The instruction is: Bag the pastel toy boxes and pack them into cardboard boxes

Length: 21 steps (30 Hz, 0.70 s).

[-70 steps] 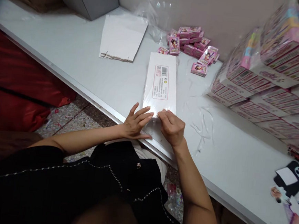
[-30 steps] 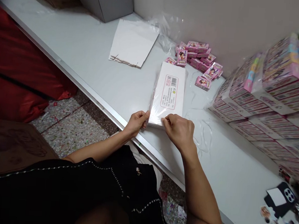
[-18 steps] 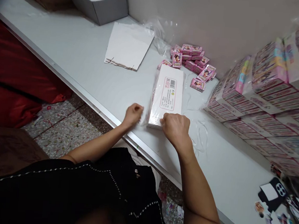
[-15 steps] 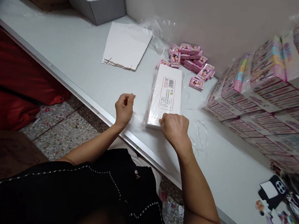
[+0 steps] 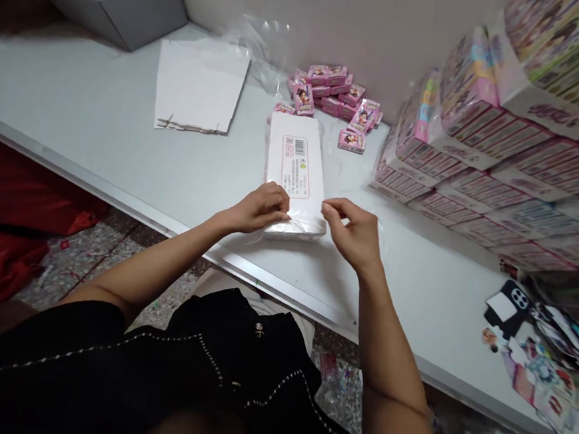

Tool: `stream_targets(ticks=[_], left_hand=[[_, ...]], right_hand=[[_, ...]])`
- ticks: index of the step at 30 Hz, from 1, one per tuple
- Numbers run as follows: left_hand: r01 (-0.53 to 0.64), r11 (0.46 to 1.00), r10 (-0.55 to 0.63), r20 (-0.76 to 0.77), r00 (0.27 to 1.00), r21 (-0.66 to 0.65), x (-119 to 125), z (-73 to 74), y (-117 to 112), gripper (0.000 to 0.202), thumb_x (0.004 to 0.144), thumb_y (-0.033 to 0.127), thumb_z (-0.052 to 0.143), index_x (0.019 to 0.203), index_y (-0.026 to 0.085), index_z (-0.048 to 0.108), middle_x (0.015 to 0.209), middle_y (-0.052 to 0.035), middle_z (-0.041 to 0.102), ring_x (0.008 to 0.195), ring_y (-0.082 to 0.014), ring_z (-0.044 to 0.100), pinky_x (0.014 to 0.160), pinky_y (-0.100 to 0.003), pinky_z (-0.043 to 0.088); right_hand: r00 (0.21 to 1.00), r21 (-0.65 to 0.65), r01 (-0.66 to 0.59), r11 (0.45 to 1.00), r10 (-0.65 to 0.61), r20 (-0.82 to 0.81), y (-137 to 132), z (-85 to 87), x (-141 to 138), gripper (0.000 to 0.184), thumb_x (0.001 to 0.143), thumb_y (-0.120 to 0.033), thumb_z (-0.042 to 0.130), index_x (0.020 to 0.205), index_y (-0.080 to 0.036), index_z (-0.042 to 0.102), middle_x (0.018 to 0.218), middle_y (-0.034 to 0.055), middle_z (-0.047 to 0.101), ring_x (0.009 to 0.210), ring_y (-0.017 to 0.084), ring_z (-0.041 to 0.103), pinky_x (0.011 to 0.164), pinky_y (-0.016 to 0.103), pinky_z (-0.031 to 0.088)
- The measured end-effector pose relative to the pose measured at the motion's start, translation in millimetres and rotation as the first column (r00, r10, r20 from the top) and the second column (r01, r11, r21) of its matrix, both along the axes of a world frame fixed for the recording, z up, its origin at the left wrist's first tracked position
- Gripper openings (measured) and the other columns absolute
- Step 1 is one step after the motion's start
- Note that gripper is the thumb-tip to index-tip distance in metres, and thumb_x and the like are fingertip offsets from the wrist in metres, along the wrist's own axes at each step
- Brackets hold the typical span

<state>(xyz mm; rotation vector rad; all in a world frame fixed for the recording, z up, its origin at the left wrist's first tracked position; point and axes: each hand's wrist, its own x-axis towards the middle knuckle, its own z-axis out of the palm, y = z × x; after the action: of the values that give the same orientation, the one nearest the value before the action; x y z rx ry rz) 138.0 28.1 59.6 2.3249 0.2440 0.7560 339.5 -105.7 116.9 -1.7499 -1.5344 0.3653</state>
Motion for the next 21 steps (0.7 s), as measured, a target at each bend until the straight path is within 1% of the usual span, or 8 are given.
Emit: stream_targets(ticks=[2,4,9,12,15,18,20,21], left_hand=[[-0.013,1.000,0.013,-0.008,1.000,0.026,1,-0.1,-3,0.031,0.098,0.042,0.048,0.077,0.019,0.052,0.085,-0.0050,0.060,0.083,-0.0194,0.051,0.083,-0.037,0.041],[-0.031,0.998,0.032,-0.025,0.999,0.048,3,-0.8,-4,0.030,0.098,0.041,0.046,0.078,0.020,0.050,0.085,-0.0049,0.060,0.083,-0.0195,0.051,0.084,-0.037,0.040],[-0.058,0.995,0.064,-0.081,0.995,0.076,5,-1.3,-5,0.029,0.098,0.042,0.045,0.080,0.020,0.050,0.088,-0.0058,0.059,0.085,-0.0202,0.050,0.084,-0.038,0.040],[-0.064,0.994,0.072,-0.094,0.993,0.089,5,-0.6,-4,0.028,0.097,0.041,0.047,0.080,0.020,0.049,0.089,-0.0059,0.059,0.085,-0.0203,0.049,0.084,-0.038,0.040],[-0.052,0.993,0.064,-0.114,0.991,0.106,5,0.1,-3,0.026,0.097,0.039,0.048,0.080,0.020,0.048,0.089,-0.0057,0.059,0.085,-0.0203,0.050,0.084,-0.038,0.040],[-0.021,0.993,0.037,-0.134,0.990,0.117,5,0.4,-1,0.023,0.097,0.036,0.047,0.080,0.020,0.047,0.088,-0.0054,0.059,0.085,-0.0204,0.050,0.084,-0.038,0.039],[-0.013,0.993,0.029,-0.135,0.990,0.120,5,0.4,-1,0.021,0.097,0.034,0.048,0.080,0.020,0.046,0.088,-0.0053,0.059,0.086,-0.0205,0.050,0.084,-0.038,0.039],[-0.014,0.992,0.030,-0.133,0.991,0.121,5,0.5,-1,0.021,0.096,0.033,0.048,0.080,0.020,0.046,0.088,-0.0053,0.058,0.086,-0.0206,0.050,0.084,-0.038,0.039]], right_hand=[[0.989,0.086,0.120,0.989,-0.112,-0.098,-20,-12.6,7,0.018,0.091,-0.036,0.063,0.087,-0.020,0.071,0.078,0.0001,0.071,0.069,0.015,0.067,0.065,0.027,0.050],[0.989,0.140,0.144,0.980,-0.136,-0.062,-38,-26.6,7,0.016,0.089,-0.036,0.066,0.088,-0.020,0.069,0.077,-0.0004,0.068,0.065,0.013,0.064,0.064,0.027,0.051],[0.953,0.272,-0.055,0.961,-0.031,0.302,-52,-57.2,-5,0.032,0.087,-0.028,0.070,0.116,-0.018,0.062,0.104,0.0098,0.066,0.083,0.019,0.063,0.069,0.033,0.054],[0.936,0.318,-0.072,0.945,-0.047,0.350,-46,-65.8,-7,0.021,0.090,-0.020,0.063,0.111,-0.020,0.064,0.101,0.0096,0.064,0.088,0.020,0.062,0.072,0.034,0.054],[0.970,0.360,-0.058,0.931,-0.032,0.240,-47,-67.2,0,0.014,0.093,-0.014,0.057,0.098,-0.022,0.067,0.093,0.0057,0.064,0.087,0.018,0.062,0.073,0.032,0.054],[0.985,0.371,0.161,0.915,-0.172,-0.005,-57,-65.4,11,0.007,0.093,-0.021,0.060,0.094,-0.022,0.066,0.092,0.0037,0.063,0.087,0.017,0.061,0.074,0.031,0.052],[0.948,0.286,0.310,0.907,-0.272,-0.166,-65,-65.6,14,0.008,0.092,-0.029,0.062,0.094,-0.022,0.065,0.090,0.0024,0.063,0.080,0.015,0.061,0.071,0.029,0.051],[0.939,0.227,0.324,0.918,-0.281,-0.200,-68,-66.9,13,0.011,0.092,-0.032,0.063,0.095,-0.021,0.065,0.089,0.0018,0.063,0.075,0.014,0.060,0.068,0.028,0.051]])
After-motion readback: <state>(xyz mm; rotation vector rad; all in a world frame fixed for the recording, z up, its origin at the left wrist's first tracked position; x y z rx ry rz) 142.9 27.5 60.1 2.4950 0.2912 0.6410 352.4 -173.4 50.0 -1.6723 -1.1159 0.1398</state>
